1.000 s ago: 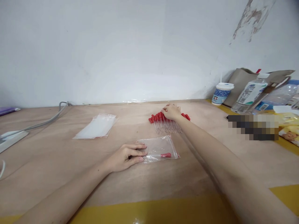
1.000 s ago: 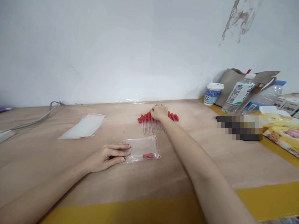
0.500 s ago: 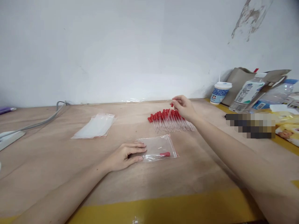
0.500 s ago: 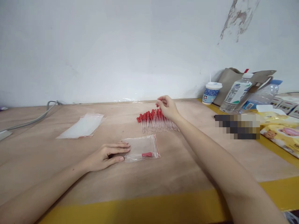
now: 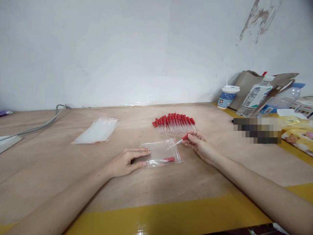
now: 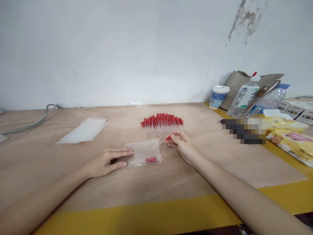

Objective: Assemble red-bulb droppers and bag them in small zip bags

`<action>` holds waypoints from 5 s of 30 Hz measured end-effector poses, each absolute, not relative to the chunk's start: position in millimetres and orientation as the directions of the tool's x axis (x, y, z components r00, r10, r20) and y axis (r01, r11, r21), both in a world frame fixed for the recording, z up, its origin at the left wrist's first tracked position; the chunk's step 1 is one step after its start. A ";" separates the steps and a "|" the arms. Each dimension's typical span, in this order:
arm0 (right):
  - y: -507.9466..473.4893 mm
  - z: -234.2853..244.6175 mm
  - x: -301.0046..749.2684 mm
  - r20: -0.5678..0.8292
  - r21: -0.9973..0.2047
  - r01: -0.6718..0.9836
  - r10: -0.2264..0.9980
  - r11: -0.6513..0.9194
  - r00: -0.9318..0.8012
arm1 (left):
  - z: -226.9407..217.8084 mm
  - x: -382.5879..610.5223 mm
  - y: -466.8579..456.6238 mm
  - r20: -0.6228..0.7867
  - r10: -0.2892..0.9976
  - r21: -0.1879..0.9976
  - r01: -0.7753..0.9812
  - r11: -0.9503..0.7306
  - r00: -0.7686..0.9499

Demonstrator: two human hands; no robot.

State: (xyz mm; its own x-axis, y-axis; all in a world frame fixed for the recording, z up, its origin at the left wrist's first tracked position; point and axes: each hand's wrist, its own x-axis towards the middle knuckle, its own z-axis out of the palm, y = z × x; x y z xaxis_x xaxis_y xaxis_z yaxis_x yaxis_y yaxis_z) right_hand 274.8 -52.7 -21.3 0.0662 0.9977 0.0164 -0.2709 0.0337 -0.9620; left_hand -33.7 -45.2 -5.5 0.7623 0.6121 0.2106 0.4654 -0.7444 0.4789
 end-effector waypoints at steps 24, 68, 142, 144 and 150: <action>-61.7 -25.8 257.4 0.306 -0.808 0.433 0.913 0.399 -0.269 | -6.7 -33.0 -43.3 0.246 0.548 0.411 0.426 -0.806 0.799; -65.1 -24.1 248.6 0.213 -0.779 0.514 0.922 0.360 -0.324 | -5.6 -31.6 -43.2 0.219 0.522 0.398 0.413 -0.819 0.824; -66.4 -16.3 281.4 0.105 -0.917 0.334 0.940 0.218 -0.326 | -1.9 -33.6 -44.0 0.137 0.593 0.448 0.484 -0.751 0.793; -66.1 -17.8 276.6 0.165 -0.872 0.390 0.929 0.294 -0.331 | -0.9 -33.0 -44.4 0.142 0.588 0.446 0.479 -0.756 0.796; -61.6 -28.0 258.1 0.286 -0.778 0.522 0.936 0.351 -0.204 | 0.6 -30.7 -44.7 0.161 0.578 0.444 0.465 -0.766 0.800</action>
State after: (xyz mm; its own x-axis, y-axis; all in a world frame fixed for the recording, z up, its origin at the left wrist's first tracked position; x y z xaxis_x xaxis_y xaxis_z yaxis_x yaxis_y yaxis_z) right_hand 258.1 -61.6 -28.0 -0.2041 0.9364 0.2855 0.5219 0.3509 -0.7775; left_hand -30.7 -44.7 0.6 0.7999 0.5782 0.1609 0.4646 -0.7662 0.4440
